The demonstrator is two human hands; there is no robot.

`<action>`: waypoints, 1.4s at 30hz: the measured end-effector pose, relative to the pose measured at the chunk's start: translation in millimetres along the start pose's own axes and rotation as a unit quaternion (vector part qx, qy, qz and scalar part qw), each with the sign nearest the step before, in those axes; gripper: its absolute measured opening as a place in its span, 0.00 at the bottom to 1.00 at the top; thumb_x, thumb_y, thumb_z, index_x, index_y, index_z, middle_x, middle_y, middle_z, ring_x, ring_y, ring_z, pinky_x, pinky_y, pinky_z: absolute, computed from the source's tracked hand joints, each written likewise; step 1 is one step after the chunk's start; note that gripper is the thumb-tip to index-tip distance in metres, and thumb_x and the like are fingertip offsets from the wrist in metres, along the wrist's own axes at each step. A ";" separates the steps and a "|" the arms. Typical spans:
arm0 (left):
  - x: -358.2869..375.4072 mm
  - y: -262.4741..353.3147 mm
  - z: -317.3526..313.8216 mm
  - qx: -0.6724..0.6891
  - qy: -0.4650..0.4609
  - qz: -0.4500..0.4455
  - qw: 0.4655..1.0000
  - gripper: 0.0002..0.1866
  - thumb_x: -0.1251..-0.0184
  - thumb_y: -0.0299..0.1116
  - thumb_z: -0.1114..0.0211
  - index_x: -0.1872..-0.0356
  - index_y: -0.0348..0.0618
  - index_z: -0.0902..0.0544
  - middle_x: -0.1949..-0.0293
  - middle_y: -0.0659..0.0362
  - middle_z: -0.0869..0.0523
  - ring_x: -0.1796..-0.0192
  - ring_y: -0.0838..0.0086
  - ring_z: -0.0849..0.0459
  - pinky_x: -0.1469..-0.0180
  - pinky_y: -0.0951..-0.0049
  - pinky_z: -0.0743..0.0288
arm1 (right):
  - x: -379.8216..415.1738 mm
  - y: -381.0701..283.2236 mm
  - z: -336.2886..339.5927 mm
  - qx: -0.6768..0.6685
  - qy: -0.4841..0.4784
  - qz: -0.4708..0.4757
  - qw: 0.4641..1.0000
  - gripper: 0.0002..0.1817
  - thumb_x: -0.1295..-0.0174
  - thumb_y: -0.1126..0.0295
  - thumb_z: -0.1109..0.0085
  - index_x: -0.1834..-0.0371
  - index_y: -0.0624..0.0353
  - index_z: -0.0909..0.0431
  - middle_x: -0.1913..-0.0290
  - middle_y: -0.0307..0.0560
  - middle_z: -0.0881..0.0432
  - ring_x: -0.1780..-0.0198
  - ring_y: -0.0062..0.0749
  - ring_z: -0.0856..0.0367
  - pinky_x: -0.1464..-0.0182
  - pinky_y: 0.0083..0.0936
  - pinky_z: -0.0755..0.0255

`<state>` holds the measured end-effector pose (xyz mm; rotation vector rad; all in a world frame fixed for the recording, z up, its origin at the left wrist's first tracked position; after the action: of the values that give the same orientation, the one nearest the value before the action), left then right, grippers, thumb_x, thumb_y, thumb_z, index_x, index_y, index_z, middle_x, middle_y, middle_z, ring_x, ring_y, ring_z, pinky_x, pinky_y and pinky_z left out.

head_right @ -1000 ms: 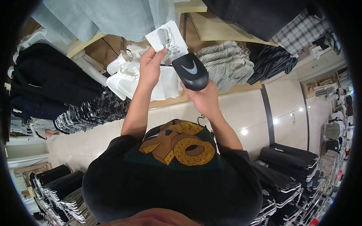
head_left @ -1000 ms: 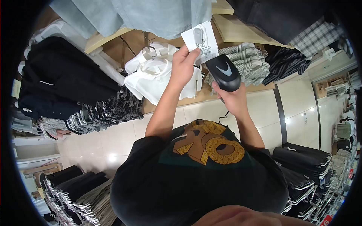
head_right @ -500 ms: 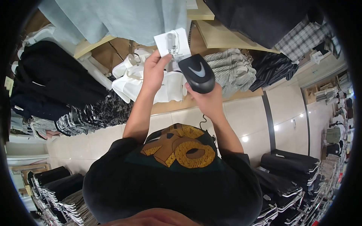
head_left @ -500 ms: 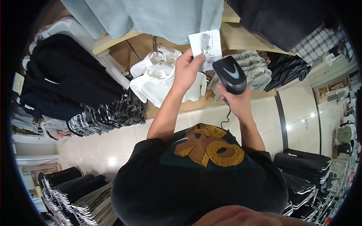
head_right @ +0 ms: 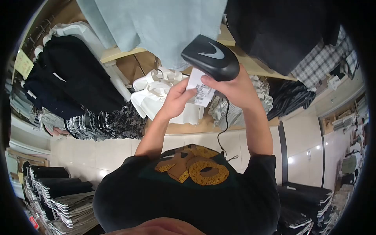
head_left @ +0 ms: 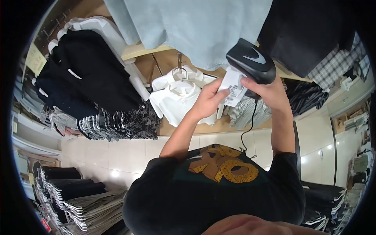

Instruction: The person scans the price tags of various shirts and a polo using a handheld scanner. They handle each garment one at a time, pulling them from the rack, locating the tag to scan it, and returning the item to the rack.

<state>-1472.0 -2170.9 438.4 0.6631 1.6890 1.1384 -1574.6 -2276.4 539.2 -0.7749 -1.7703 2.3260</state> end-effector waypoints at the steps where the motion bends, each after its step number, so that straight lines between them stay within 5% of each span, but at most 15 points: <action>1: -1.7 0.3 -0.3 -0.020 -0.021 0.009 1.000 0.16 0.20 0.25 0.41 0.37 0.32 0.19 0.50 0.59 0.14 0.47 0.80 0.19 0.42 0.75 0.25 | 0.8 -4.0 -0.9 0.000 -0.005 0.009 1.000 0.31 0.42 0.73 0.19 0.35 0.66 0.21 0.46 0.40 0.13 0.49 0.19 0.18 0.45 0.22 0.23; 3: -3.6 -10.2 5.5 -0.043 -0.074 0.018 0.996 0.21 0.13 0.36 0.45 0.29 0.37 0.24 0.41 0.57 0.15 0.40 0.75 0.19 0.35 0.70 0.25 | 12.5 -8.4 12.2 -0.053 0.066 0.032 0.996 0.29 0.43 0.74 0.18 0.38 0.66 0.19 0.50 0.37 0.12 0.53 0.18 0.18 0.49 0.23 0.22; 5: -7.1 -13.9 26.5 0.230 0.033 0.085 0.969 0.29 0.11 0.50 0.51 0.21 0.41 0.33 0.29 0.55 0.22 0.30 0.66 0.22 0.29 0.61 0.26 | 28.7 3.5 25.6 -0.077 0.037 0.020 0.996 0.33 0.46 0.75 0.17 0.35 0.63 0.19 0.51 0.35 0.12 0.56 0.16 0.20 0.52 0.20 0.25; 7: -21.7 8.9 49.5 0.303 0.025 0.037 0.952 0.36 0.12 0.59 0.57 0.17 0.43 0.41 0.22 0.53 0.30 0.23 0.59 0.28 0.25 0.52 0.29 | 42.8 -19.3 26.9 -0.097 0.011 0.078 0.992 0.31 0.45 0.69 0.17 0.38 0.64 0.18 0.45 0.52 0.10 0.58 0.16 0.21 0.54 0.18 0.28; 9: -44.5 46.7 70.0 0.523 -0.003 0.007 0.852 0.42 0.15 0.62 0.51 0.16 0.38 0.44 0.20 0.47 0.33 0.21 0.53 0.30 0.20 0.46 0.37 | 54.3 -30.3 32.9 -0.114 0.022 0.079 0.990 0.36 0.47 0.75 0.17 0.33 0.65 0.21 0.48 0.44 0.09 0.62 0.12 0.27 0.57 0.16 0.30; 14: -77.0 81.8 121.8 0.405 0.200 -0.015 0.892 0.26 0.14 0.46 0.45 0.28 0.36 0.26 0.31 0.51 0.19 0.31 0.60 0.19 0.28 0.55 0.24 | 58.9 -49.4 39.2 -0.096 -0.019 0.159 0.982 0.38 0.47 0.76 0.17 0.32 0.67 0.23 0.43 0.51 0.11 0.40 0.34 0.13 0.39 0.32 0.21; 16: -71.2 83.1 120.5 0.333 0.256 -0.038 0.907 0.20 0.15 0.36 0.45 0.34 0.32 0.21 0.37 0.51 0.15 0.35 0.62 0.16 0.31 0.60 0.19 | 53.0 -41.1 35.8 -0.077 -0.010 0.137 0.988 0.38 0.47 0.74 0.16 0.32 0.67 0.23 0.43 0.51 0.12 0.41 0.33 0.13 0.38 0.33 0.22; 19: -58.4 79.5 112.6 0.270 0.272 -0.062 0.921 0.22 0.15 0.37 0.44 0.33 0.31 0.23 0.36 0.49 0.15 0.36 0.59 0.15 0.34 0.58 0.17 | 41.4 -35.3 15.2 -0.011 0.029 0.065 0.997 0.40 0.49 0.70 0.13 0.32 0.66 0.24 0.42 0.48 0.12 0.44 0.31 0.14 0.36 0.33 0.22; 23: -54.1 74.3 124.9 0.218 0.327 -0.044 0.918 0.26 0.13 0.42 0.49 0.30 0.29 0.26 0.32 0.46 0.18 0.33 0.53 0.17 0.32 0.53 0.19 | 31.6 -36.6 -9.6 0.022 -0.009 0.146 0.989 0.35 0.49 0.68 0.13 0.38 0.69 0.20 0.44 0.51 0.11 0.47 0.30 0.13 0.39 0.30 0.21; 27: -50.2 48.9 152.6 0.302 0.177 -0.082 0.933 0.30 0.15 0.48 0.52 0.27 0.32 0.28 0.30 0.43 0.20 0.30 0.47 0.20 0.29 0.46 0.23 | 35.3 -31.5 -15.6 0.023 0.007 0.237 0.971 0.33 0.50 0.70 0.18 0.39 0.68 0.20 0.45 0.55 0.11 0.48 0.44 0.11 0.41 0.34 0.20; 28: -24.8 56.5 130.8 0.166 0.309 -0.112 0.930 0.25 0.16 0.44 0.50 0.32 0.34 0.23 0.39 0.48 0.15 0.41 0.56 0.15 0.44 0.56 0.15 | 33.9 -23.1 -16.7 0.014 -0.005 0.221 0.975 0.34 0.50 0.69 0.18 0.38 0.67 0.20 0.43 0.55 0.12 0.47 0.46 0.11 0.42 0.34 0.20; 33: -0.4 -83.6 162.5 0.054 0.297 0.001 0.953 0.23 0.17 0.43 0.49 0.35 0.35 0.21 0.46 0.51 0.14 0.48 0.62 0.15 0.51 0.61 0.17 | 44.2 -4.8 -3.3 0.035 -0.010 0.246 0.969 0.34 0.50 0.68 0.18 0.37 0.63 0.19 0.39 0.55 0.14 0.43 0.49 0.13 0.42 0.37 0.21; 36: 33.2 -168.4 138.7 -0.027 0.294 0.065 0.953 0.22 0.17 0.42 0.48 0.38 0.35 0.19 0.51 0.54 0.14 0.53 0.66 0.15 0.56 0.65 0.19 | 59.7 20.4 20.8 0.039 -0.055 0.200 0.977 0.47 0.56 0.64 0.13 0.29 0.67 0.23 0.27 0.60 0.22 0.27 0.54 0.22 0.26 0.44 0.29; 39: 46.6 -263.7 116.4 -0.108 0.298 0.127 0.940 0.20 0.17 0.40 0.47 0.41 0.35 0.17 0.56 0.56 0.13 0.59 0.70 0.16 0.61 0.70 0.20 | 87.4 42.9 67.6 0.002 -0.049 0.201 0.978 0.41 0.46 0.65 0.19 0.28 0.66 0.23 0.26 0.60 0.22 0.26 0.50 0.23 0.25 0.43 0.30; 42: 17.1 -271.3 -6.1 -0.052 0.257 0.209 0.942 0.14 0.20 0.36 0.42 0.51 0.35 0.13 0.68 0.61 0.16 0.69 0.77 0.22 0.68 0.76 0.28 | 136.4 105.6 138.5 0.003 -0.005 0.081 0.997 0.38 0.41 0.67 0.23 0.28 0.69 0.25 0.30 0.60 0.20 0.29 0.50 0.20 0.27 0.43 0.28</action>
<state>-1465.1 -2272.3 186.3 0.7177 1.9520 1.8131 -1734.1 -2376.2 422.8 -0.9416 -1.7660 2.4374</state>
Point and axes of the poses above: each hand's wrist, its own x-axis away from the middle knuckle, its own z-axis out of the back of the hand, y = z × x, the point moved 10 cm from there along -x, towards the middle knuckle
